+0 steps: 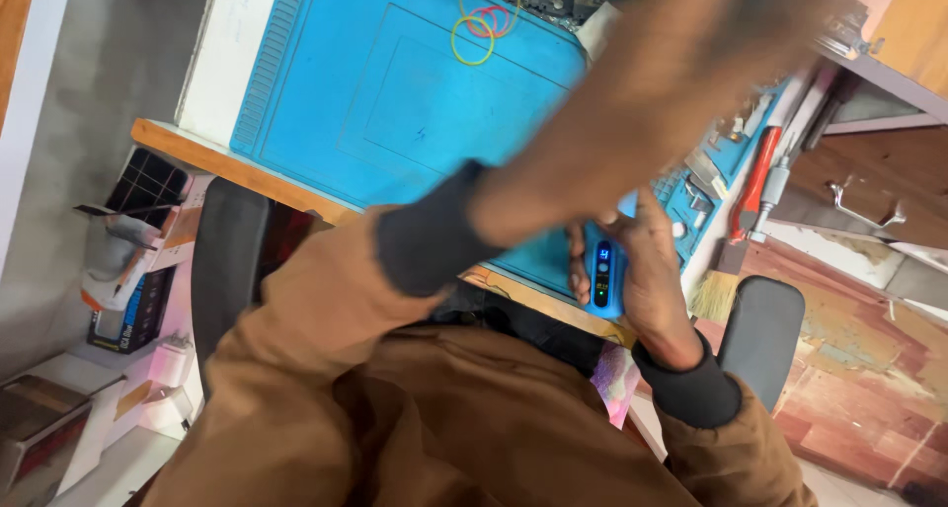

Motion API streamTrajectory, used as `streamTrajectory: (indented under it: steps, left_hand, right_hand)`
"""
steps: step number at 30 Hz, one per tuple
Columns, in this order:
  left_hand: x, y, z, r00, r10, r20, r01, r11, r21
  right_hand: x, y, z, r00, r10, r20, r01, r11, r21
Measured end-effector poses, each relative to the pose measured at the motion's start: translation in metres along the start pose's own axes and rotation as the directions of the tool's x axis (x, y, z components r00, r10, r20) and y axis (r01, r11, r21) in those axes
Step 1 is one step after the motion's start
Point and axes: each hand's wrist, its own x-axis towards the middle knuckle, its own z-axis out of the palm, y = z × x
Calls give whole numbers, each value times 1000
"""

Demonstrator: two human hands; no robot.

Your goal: The person uses a blue electric screwdriver to remove screws from the frame of a disassembled smartphone. They hold the phone in their left hand and operate the tool with their right hand, working on the edges of the device.

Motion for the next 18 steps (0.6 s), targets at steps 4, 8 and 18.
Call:
streamTrajectory:
  steps: [4, 8, 18]
  left_hand:
    - [-26, 3, -74, 982, -19, -186, -32, 964, -263]
    - [-54, -1, -113, 931, -186, -313, 42, 910, -414]
    - [-71, -55, -121, 925, -220, -309, -34, 763, -645]
  right_hand:
    - [3, -6, 10, 993, -115, -33, 95, 926, -366]
    - [3, 1, 23, 1000, -11, -1, 10, 968, -249]
    - [11, 23, 62, 987, 110, 117, -85, 976, -201]
